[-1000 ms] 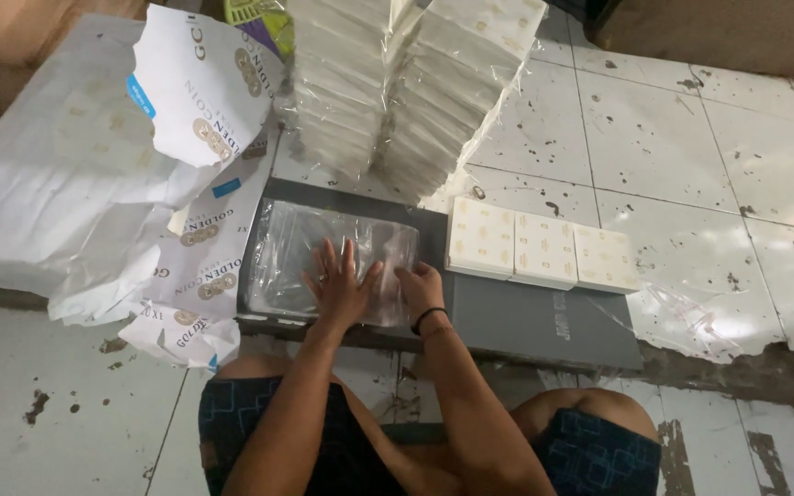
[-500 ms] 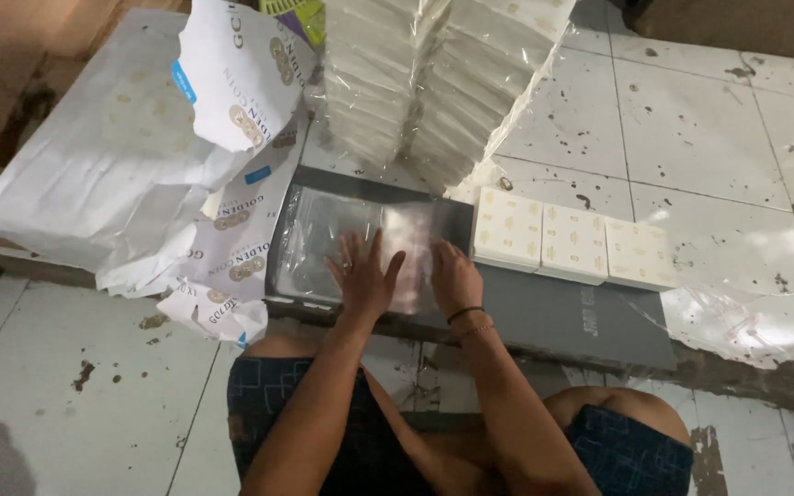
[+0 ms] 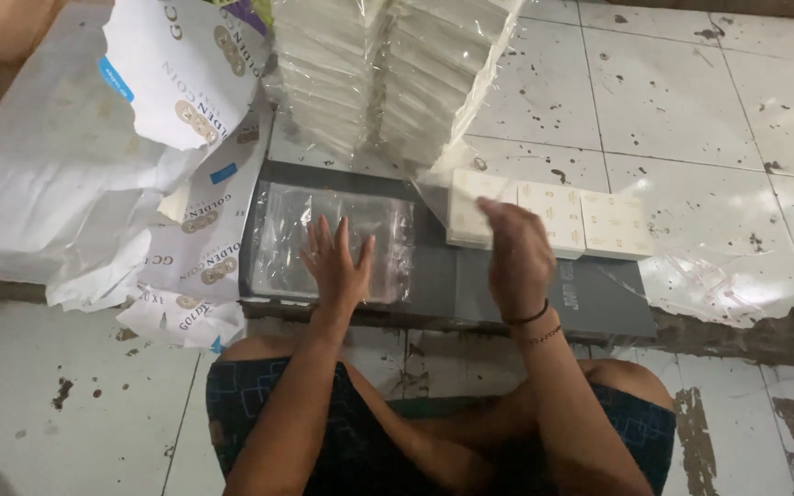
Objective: The person sits on the floor and repeatedly picks up stacks of small white rectangular items, places them into clear plastic bags, and stacks the packaged items on a nearby pile. The person handles the items by hand without using any tools.
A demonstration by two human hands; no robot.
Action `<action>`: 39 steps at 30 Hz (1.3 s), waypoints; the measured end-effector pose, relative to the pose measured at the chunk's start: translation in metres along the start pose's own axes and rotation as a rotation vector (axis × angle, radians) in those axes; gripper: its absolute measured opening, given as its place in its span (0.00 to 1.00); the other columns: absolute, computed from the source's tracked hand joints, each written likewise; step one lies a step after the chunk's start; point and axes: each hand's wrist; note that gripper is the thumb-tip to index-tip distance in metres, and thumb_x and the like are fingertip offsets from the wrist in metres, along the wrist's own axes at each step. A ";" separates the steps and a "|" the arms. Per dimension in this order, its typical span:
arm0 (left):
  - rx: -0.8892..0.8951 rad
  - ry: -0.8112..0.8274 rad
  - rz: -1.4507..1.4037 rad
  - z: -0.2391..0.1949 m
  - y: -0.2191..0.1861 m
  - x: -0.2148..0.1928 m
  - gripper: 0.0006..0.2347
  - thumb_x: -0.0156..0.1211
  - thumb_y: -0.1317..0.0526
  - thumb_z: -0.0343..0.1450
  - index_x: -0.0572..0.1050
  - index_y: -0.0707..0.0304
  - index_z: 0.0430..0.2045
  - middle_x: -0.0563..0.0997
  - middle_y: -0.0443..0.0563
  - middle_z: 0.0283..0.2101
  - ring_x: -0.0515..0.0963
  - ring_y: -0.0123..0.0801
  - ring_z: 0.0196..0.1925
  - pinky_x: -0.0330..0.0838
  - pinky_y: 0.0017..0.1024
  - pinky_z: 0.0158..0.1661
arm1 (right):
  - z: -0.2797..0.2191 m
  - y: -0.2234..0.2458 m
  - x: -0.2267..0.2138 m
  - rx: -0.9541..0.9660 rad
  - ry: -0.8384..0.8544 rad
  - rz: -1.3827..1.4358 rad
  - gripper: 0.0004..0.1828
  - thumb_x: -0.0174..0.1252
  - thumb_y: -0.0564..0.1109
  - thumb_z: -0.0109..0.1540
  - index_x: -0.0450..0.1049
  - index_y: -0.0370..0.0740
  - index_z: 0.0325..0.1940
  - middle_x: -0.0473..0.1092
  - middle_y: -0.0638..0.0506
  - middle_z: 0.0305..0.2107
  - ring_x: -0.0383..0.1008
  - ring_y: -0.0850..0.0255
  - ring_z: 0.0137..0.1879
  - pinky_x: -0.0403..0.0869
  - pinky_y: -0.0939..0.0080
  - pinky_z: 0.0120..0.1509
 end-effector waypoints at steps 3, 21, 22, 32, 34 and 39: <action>-0.274 0.145 -0.846 -0.015 -0.049 -0.062 0.34 0.32 0.32 0.75 0.66 0.55 0.67 0.70 0.65 0.67 0.69 0.58 0.69 0.69 0.55 0.60 | -0.036 -0.003 0.005 -0.296 0.372 -0.035 0.12 0.54 0.41 0.67 0.83 0.51 0.45 0.80 0.54 0.42 0.79 0.52 0.53 0.78 0.51 0.59; -0.350 -0.158 -0.618 -0.012 0.015 -0.008 0.37 0.71 0.61 0.68 0.53 0.65 0.70 0.74 0.74 0.56 0.81 0.58 0.52 0.80 0.52 0.45 | -0.115 -0.068 -0.014 1.353 0.165 0.466 0.27 0.56 0.48 0.68 0.65 0.34 0.69 0.63 0.33 0.64 0.63 0.39 0.69 0.68 0.42 0.72; -0.341 -0.155 -0.616 -0.014 0.001 -0.014 0.37 0.71 0.61 0.68 0.53 0.65 0.70 0.74 0.74 0.56 0.81 0.58 0.52 0.80 0.52 0.45 | -0.112 -0.073 -0.016 1.353 0.155 0.468 0.27 0.56 0.48 0.68 0.65 0.34 0.69 0.63 0.33 0.64 0.63 0.39 0.69 0.68 0.42 0.72; -0.135 0.314 -0.621 0.056 -0.125 0.064 0.35 0.56 0.38 0.73 0.63 0.68 0.67 0.70 0.68 0.65 0.68 0.57 0.69 0.69 0.52 0.62 | -0.105 -0.103 -0.006 0.881 0.377 -0.113 0.19 0.50 0.46 0.68 0.65 0.48 0.64 0.64 0.47 0.57 0.65 0.49 0.66 0.69 0.44 0.67; -0.241 0.410 -0.589 0.083 -0.132 0.097 0.38 0.57 0.30 0.70 0.64 0.60 0.68 0.72 0.59 0.65 0.69 0.50 0.69 0.69 0.53 0.61 | -0.115 -0.124 -0.002 0.581 0.529 -0.314 0.21 0.47 0.45 0.69 0.62 0.56 0.67 0.59 0.53 0.61 0.61 0.51 0.69 0.67 0.46 0.68; -0.515 0.463 -0.657 0.121 -0.137 0.141 0.40 0.62 0.39 0.70 0.63 0.80 0.65 0.65 0.79 0.66 0.71 0.66 0.65 0.72 0.60 0.54 | -0.137 -0.156 0.004 0.476 0.694 -0.479 0.18 0.43 0.55 0.70 0.66 0.61 0.65 0.59 0.58 0.60 0.56 0.59 0.72 0.61 0.46 0.71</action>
Point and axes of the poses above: each hand's wrist, its own z-axis towards the middle knuckle, its own x-axis out of the palm, y = z × x
